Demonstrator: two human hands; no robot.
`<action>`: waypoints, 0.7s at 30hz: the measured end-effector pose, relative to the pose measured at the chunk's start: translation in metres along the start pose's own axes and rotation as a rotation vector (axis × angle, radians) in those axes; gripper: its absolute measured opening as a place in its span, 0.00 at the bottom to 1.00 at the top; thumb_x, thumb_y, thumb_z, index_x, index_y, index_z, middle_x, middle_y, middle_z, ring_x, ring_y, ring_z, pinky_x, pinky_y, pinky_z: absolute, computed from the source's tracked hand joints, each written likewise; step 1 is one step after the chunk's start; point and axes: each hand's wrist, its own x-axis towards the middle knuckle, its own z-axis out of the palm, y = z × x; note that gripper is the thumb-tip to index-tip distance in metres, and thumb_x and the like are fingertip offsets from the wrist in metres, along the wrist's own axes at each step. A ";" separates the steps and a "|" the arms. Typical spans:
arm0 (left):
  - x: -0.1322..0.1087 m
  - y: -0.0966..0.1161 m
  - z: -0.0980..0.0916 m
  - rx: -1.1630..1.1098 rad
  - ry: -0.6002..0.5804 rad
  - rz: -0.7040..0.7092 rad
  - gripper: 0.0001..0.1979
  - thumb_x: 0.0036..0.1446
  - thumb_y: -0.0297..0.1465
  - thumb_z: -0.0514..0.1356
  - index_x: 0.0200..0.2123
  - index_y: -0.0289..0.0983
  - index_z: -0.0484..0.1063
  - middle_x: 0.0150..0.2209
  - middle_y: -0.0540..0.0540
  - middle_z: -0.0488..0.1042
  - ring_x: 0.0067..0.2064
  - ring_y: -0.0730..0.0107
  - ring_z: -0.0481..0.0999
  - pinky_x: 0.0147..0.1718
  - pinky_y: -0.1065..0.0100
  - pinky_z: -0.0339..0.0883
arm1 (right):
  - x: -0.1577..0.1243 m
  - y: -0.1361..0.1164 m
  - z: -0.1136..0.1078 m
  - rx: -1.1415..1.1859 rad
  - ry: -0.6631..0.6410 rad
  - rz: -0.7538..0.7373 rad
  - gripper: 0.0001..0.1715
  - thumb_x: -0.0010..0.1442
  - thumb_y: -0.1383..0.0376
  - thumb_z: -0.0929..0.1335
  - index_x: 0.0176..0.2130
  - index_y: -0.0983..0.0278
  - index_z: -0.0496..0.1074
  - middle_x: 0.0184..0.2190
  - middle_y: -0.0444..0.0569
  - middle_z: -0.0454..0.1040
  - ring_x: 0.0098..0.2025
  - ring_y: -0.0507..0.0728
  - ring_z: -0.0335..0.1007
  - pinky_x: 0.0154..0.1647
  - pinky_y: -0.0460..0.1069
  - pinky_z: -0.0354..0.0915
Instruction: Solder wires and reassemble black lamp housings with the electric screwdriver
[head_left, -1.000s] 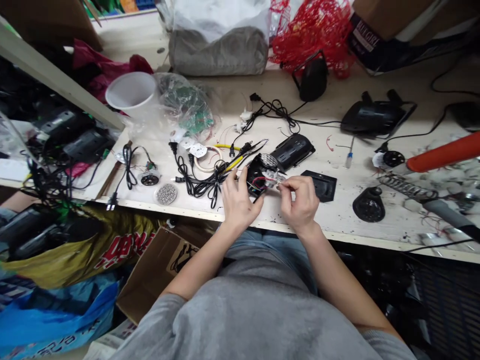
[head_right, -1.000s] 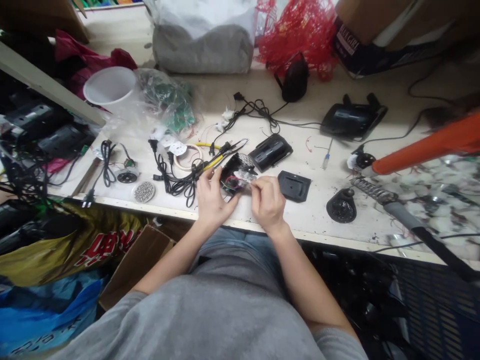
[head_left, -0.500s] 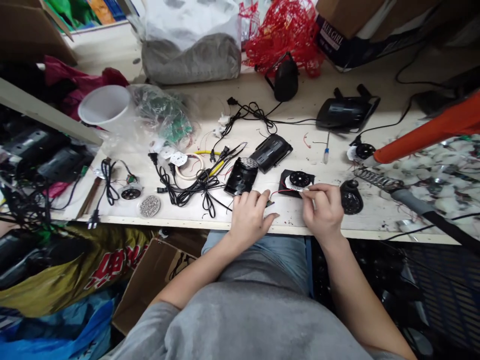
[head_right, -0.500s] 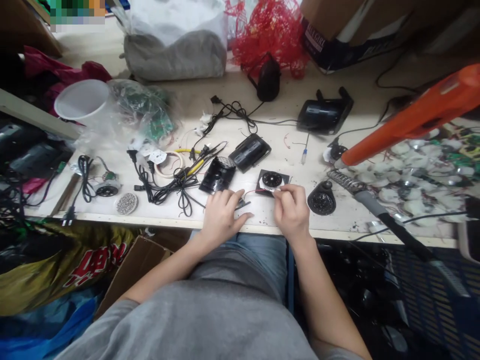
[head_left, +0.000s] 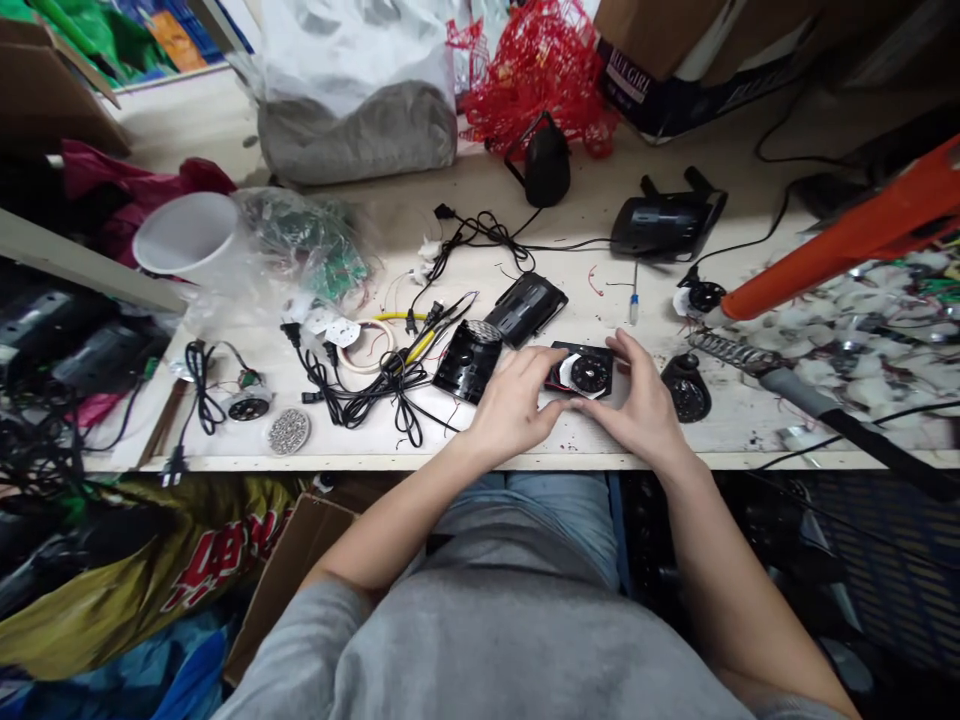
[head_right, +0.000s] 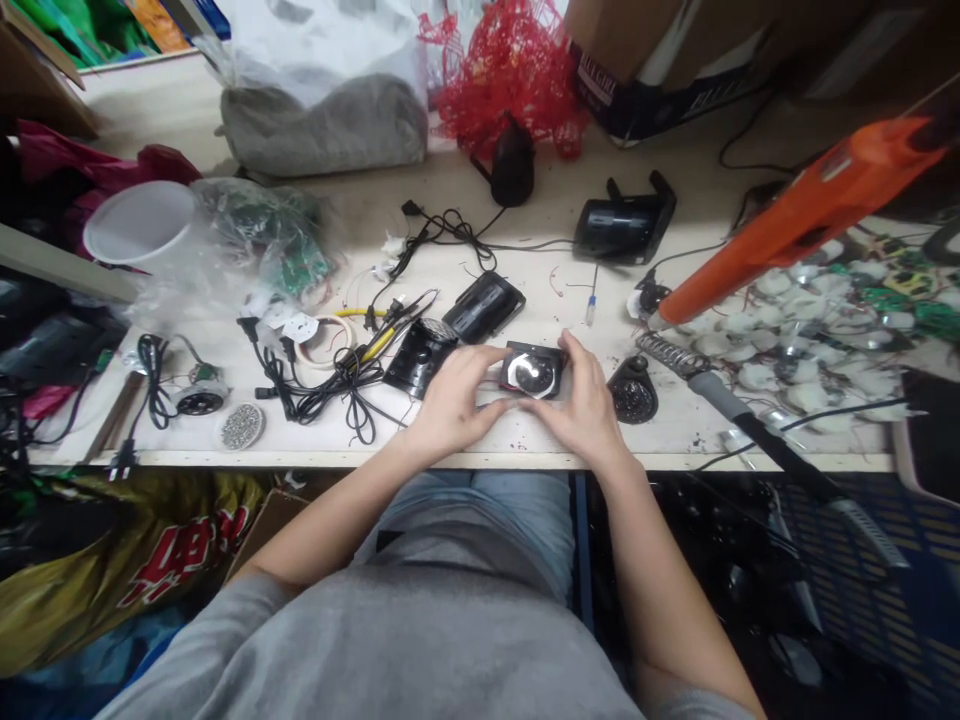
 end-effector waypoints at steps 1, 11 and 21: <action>0.005 -0.001 0.003 -0.021 -0.021 0.001 0.25 0.60 0.34 0.66 0.57 0.37 0.65 0.53 0.41 0.75 0.55 0.57 0.74 0.54 0.58 0.69 | 0.002 -0.001 0.002 0.023 -0.010 0.004 0.57 0.52 0.40 0.74 0.69 0.61 0.55 0.61 0.63 0.69 0.60 0.70 0.70 0.58 0.68 0.70; -0.031 -0.012 -0.006 0.065 0.053 -0.116 0.24 0.58 0.27 0.65 0.57 0.36 0.64 0.48 0.41 0.76 0.47 0.57 0.74 0.48 0.57 0.69 | 0.001 -0.038 0.034 0.083 -0.115 -0.157 0.42 0.61 0.55 0.72 0.67 0.61 0.55 0.60 0.63 0.69 0.63 0.68 0.67 0.61 0.68 0.68; -0.046 0.036 -0.013 0.111 0.152 0.167 0.17 0.64 0.24 0.56 0.56 0.34 0.65 0.46 0.40 0.75 0.47 0.60 0.73 0.46 0.61 0.71 | -0.009 -0.088 -0.042 -0.059 0.352 -0.096 0.09 0.61 0.68 0.72 0.43 0.60 0.75 0.42 0.52 0.78 0.46 0.60 0.77 0.46 0.58 0.75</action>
